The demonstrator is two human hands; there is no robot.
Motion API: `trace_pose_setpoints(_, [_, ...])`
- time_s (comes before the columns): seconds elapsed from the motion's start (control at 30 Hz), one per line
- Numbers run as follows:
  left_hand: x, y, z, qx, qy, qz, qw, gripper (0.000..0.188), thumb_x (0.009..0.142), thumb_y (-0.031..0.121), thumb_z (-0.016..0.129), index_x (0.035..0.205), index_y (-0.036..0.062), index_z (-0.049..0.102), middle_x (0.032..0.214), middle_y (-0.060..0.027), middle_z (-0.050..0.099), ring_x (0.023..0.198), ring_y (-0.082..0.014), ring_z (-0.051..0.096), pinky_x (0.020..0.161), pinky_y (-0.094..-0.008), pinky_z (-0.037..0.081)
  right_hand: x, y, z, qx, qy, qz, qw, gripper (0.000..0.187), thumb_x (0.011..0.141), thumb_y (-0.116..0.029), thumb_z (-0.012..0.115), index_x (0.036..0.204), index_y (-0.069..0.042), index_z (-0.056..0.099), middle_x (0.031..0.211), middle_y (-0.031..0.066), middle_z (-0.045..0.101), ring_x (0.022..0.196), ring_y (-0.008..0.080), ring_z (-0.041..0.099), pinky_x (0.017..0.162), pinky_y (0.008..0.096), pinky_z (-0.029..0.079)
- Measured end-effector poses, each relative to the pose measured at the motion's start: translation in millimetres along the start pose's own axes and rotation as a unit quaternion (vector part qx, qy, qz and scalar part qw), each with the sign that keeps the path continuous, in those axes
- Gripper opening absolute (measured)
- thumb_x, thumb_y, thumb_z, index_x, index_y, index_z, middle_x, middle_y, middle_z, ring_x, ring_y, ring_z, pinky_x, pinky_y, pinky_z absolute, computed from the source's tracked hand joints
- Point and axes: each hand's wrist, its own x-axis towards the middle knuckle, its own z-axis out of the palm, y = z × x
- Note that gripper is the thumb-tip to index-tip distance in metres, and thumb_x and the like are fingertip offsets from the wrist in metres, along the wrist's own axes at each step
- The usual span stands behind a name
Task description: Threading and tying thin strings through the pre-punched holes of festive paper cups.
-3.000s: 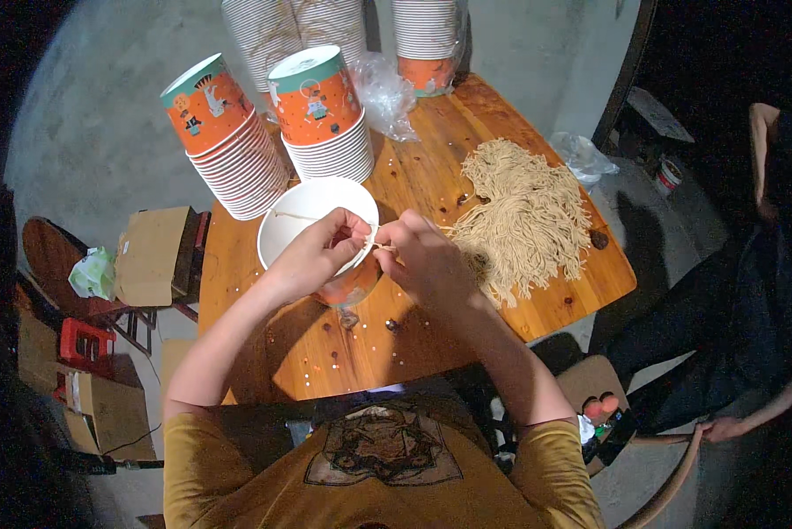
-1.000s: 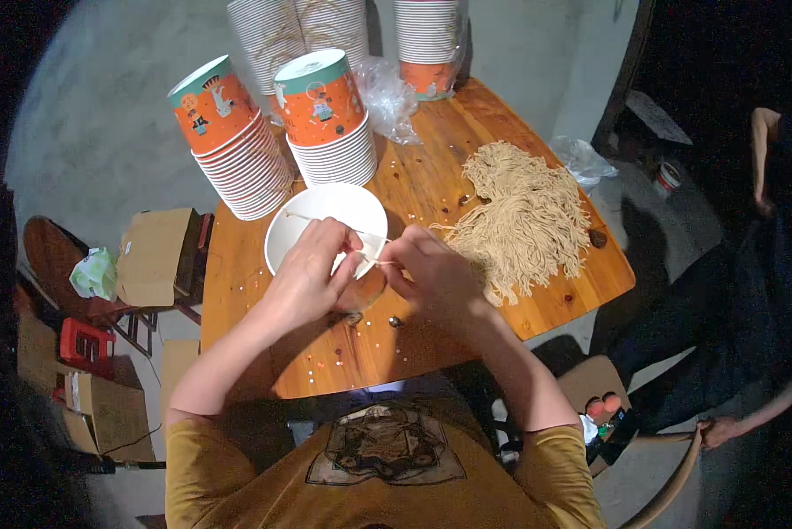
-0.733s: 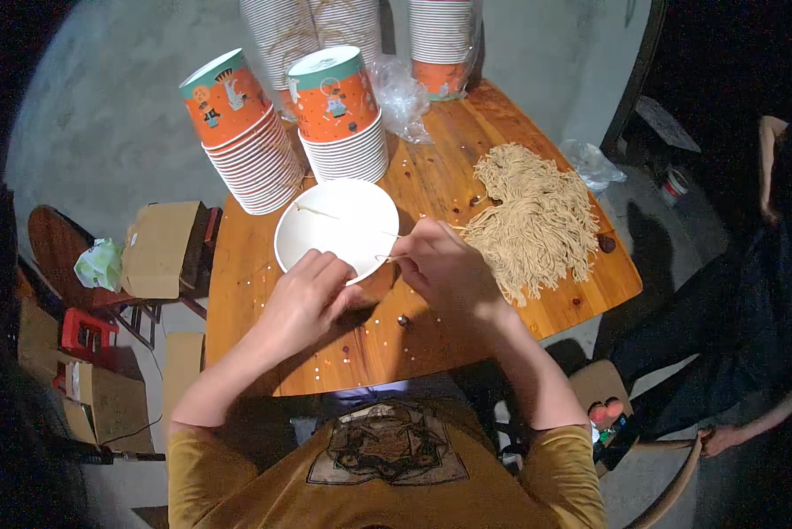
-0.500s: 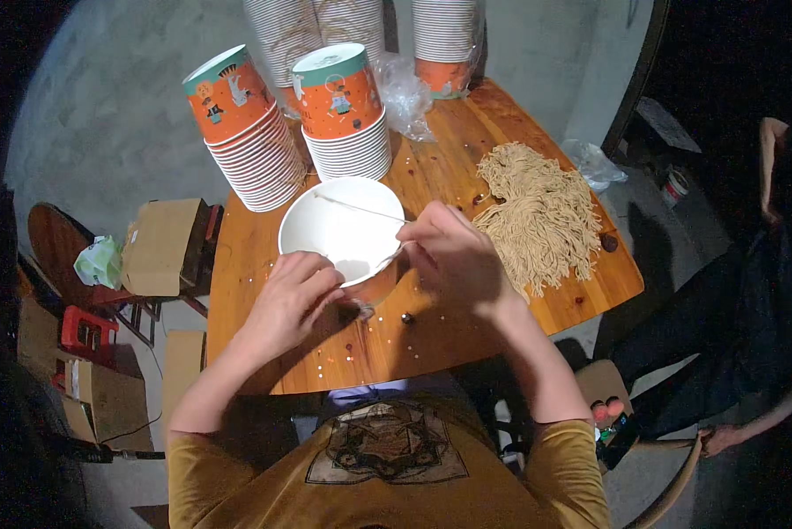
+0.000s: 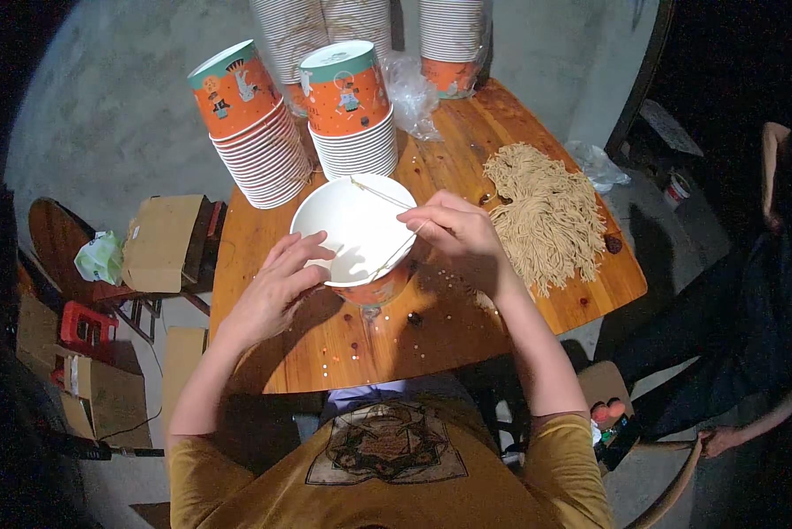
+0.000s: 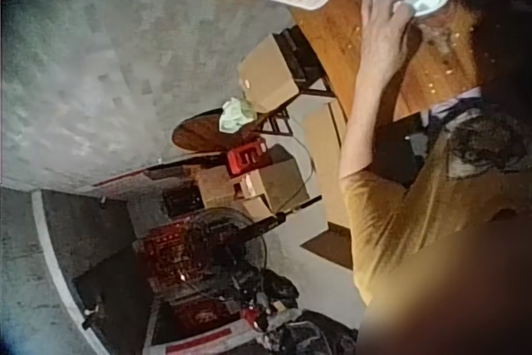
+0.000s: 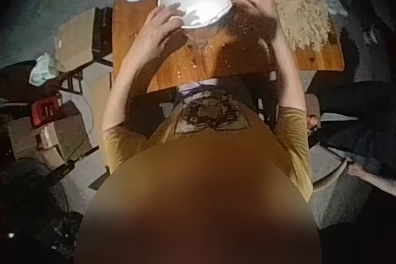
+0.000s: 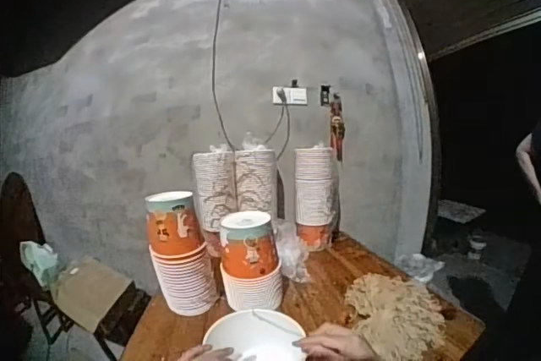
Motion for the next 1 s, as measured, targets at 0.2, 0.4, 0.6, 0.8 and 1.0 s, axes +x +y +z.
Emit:
trace_pose_setpoints(0.2, [-1,-8,-5,-0.013,0.014,-0.007,1.000,0.012,0.083,0.003,0.058,0.093,0.0065,0.053,0.117,-0.0098,0.052,0.131,-0.0311,0.036,0.109,-0.0488,0.027,-3,4,3,0.040,-0.006,0.005,0.999,0.017,0.088,-0.011,0.059,0.096,0.000,0.069,0.083,0.0069,0.062,0.078,0.0160,0.058,0.070,0.0253,0.045])
trace_pose_setpoints(0.4, [-8,-31,-19,-0.210,0.037,-0.064,0.975,0.014,0.094,0.018,0.052,0.099,0.0050,0.054,0.105,-0.0082,0.053,0.113,-0.0256,0.047,0.100,-0.0402,0.033,-3,-3,-7,0.307,-0.002,0.195,0.931,0.024,0.086,-0.009,0.062,0.109,-0.007,0.064,0.081,0.0026,0.059,0.073,0.0106,0.056,0.066,0.0237,0.045])
trace_pose_setpoints(0.6, [-6,-33,-22,-0.499,0.065,-0.181,0.845,0.020,0.096,0.023,0.053,0.103,0.0049,0.054,0.096,0.0011,0.054,0.094,-0.0074,0.048,0.085,-0.0263,0.039,-29,8,-4,0.465,-0.017,0.035,0.884,0.026,0.077,-0.014,0.066,0.101,-0.004,0.061,0.088,0.0085,0.057,0.088,0.0198,0.053,0.080,0.0328,0.043])
trace_pose_setpoints(0.8, [-2,-41,-20,-0.652,0.102,-0.251,0.708,0.017,0.093,0.022,0.058,0.101,0.0072,0.055,0.095,0.0021,0.058,0.091,-0.0066,0.052,0.086,-0.0261,0.041,-50,-40,6,0.049,-0.152,-0.062,0.985,0.065,0.071,-0.027,0.077,0.128,-0.009,0.052,0.133,0.0107,0.046,0.126,0.0294,0.040,0.104,0.0418,0.034])
trace_pose_setpoints(1.0, [-11,-60,-19,-0.705,0.090,-0.337,0.618,0.017,0.093,0.022,0.058,0.101,0.0077,0.058,0.094,-0.0004,0.062,0.086,-0.0084,0.058,0.079,-0.0268,0.049,-37,-35,34,-0.164,-0.152,-0.090,0.971,0.096,0.057,-0.019,0.085,0.139,-0.008,0.036,0.138,0.0131,0.039,0.130,0.0323,0.035,0.108,0.0416,0.032])
